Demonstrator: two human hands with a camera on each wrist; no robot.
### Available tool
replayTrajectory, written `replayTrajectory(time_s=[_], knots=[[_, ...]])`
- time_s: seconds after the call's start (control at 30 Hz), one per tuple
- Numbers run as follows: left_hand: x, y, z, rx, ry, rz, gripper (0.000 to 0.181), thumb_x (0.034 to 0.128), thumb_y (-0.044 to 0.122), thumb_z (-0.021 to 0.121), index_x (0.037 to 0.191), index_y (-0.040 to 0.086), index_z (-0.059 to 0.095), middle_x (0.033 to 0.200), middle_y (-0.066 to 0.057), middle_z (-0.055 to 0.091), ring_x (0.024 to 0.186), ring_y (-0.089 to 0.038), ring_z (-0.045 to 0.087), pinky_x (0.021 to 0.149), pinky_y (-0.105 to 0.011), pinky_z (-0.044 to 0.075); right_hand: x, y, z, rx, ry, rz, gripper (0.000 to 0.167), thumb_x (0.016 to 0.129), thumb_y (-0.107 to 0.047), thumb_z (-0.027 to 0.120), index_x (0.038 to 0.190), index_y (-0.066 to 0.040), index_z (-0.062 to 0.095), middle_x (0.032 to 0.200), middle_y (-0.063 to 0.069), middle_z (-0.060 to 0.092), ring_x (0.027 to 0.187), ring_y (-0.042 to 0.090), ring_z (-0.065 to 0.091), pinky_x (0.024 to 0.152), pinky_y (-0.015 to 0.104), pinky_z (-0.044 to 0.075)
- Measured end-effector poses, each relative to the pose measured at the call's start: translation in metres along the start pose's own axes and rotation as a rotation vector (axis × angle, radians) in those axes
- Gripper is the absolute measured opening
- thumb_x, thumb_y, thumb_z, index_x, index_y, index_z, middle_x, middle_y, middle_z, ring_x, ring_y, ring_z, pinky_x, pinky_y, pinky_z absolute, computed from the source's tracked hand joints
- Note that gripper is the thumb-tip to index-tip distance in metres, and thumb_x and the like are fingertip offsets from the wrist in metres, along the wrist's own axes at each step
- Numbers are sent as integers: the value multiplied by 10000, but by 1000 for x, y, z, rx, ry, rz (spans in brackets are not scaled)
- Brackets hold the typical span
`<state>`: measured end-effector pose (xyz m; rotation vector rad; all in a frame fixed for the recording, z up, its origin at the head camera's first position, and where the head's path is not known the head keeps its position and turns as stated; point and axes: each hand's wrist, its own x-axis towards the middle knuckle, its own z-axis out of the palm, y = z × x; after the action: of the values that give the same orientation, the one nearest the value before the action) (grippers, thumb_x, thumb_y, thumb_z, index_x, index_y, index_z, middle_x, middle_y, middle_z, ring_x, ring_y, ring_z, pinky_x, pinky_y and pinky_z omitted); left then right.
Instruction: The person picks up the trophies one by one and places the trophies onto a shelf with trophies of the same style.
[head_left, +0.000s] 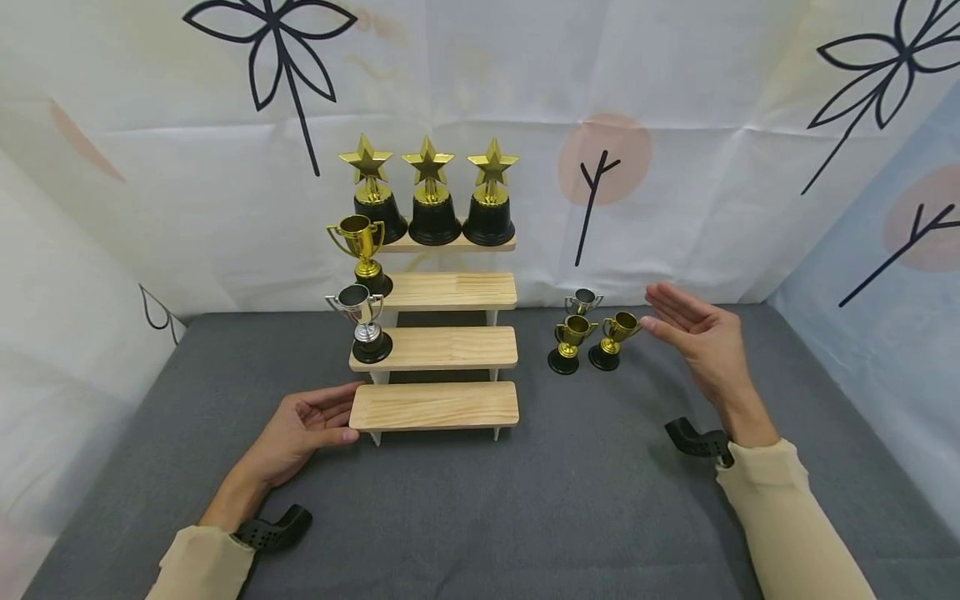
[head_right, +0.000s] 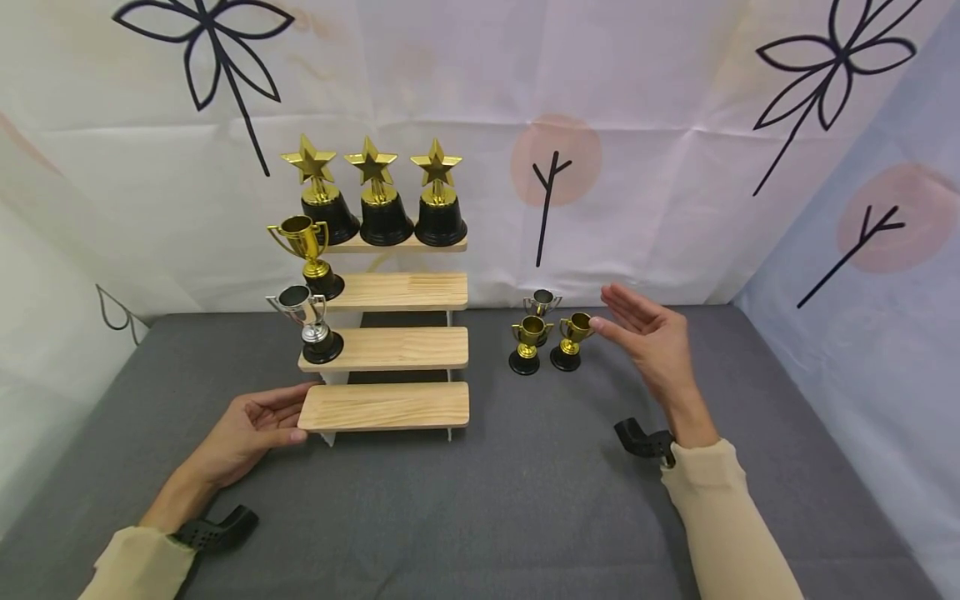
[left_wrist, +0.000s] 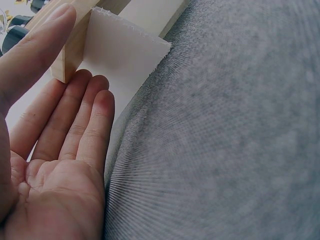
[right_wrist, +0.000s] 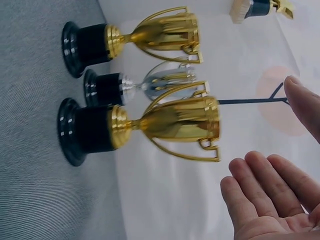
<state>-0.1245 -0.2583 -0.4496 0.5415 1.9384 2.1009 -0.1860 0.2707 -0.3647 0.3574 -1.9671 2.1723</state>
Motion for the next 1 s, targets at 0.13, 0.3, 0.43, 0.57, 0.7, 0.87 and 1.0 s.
replayTrajectory(time_s=[0.13, 0.3, 0.43, 0.57, 0.7, 0.87, 1.0], knots=[[0, 0, 0, -6, -2, 3, 735, 845, -174, 703, 1448, -249, 291, 1410, -120, 565, 1263, -140, 593, 1045, -320, 507, 1, 10, -4, -23, -4, 53, 623, 873, 90, 749, 1445, 75, 501, 1378, 127, 619, 1245, 135, 611, 978, 212, 545], [0, 0, 0, -15, -5, 6, 737, 842, -179, 701, 1446, -255, 285, 1390, -69, 583, 1262, -141, 594, 1043, -320, 508, 3, 23, -7, -88, -8, 135, 664, 877, 17, 781, 1466, 67, 477, 1376, 80, 629, 1248, 111, 602, 973, 194, 542], [0, 0, 0, -13, 1, 2, 739, 841, -176, 705, 1447, -252, 289, 1388, -67, 582, 1260, -137, 594, 1041, -318, 509, 3, 33, -9, -190, -19, 187, 675, 883, -67, 802, 1474, 30, 490, 1382, 58, 627, 1221, 57, 598, 954, 145, 535], [0, 0, 0, -12, 1, 1, 737, 845, -174, 702, 1451, -247, 289, 1394, -78, 580, 1261, -139, 593, 1043, -318, 508, 3, 40, -10, -265, -35, 208, 676, 895, -98, 797, 1472, 53, 479, 1378, 7, 629, 1202, 28, 594, 948, 124, 526], [0, 0, 0, -17, -5, 5, 731, 848, -177, 696, 1451, -246, 290, 1396, -77, 580, 1265, -146, 592, 1045, -321, 508, 3, 46, -10, -240, -45, 225, 682, 893, -66, 792, 1465, 95, 457, 1265, -73, 676, 1129, -4, 629, 921, 132, 543], [0, 0, 0, -17, -5, 3, 732, 849, -177, 696, 1454, -244, 289, 1397, -71, 577, 1267, -147, 590, 1045, -321, 509, 3, 57, -9, -122, -49, 224, 641, 875, 50, 768, 1428, 148, 457, 1102, -134, 715, 1042, 15, 678, 913, 165, 559], [0, 0, 0, -18, -9, 4, 730, 851, -179, 693, 1456, -242, 289, 1399, -66, 577, 1271, -151, 588, 1047, -324, 508, 3, 61, -9, -106, -54, 234, 604, 874, 65, 762, 1404, 147, 485, 1088, -113, 723, 1034, 31, 686, 904, 180, 570]])
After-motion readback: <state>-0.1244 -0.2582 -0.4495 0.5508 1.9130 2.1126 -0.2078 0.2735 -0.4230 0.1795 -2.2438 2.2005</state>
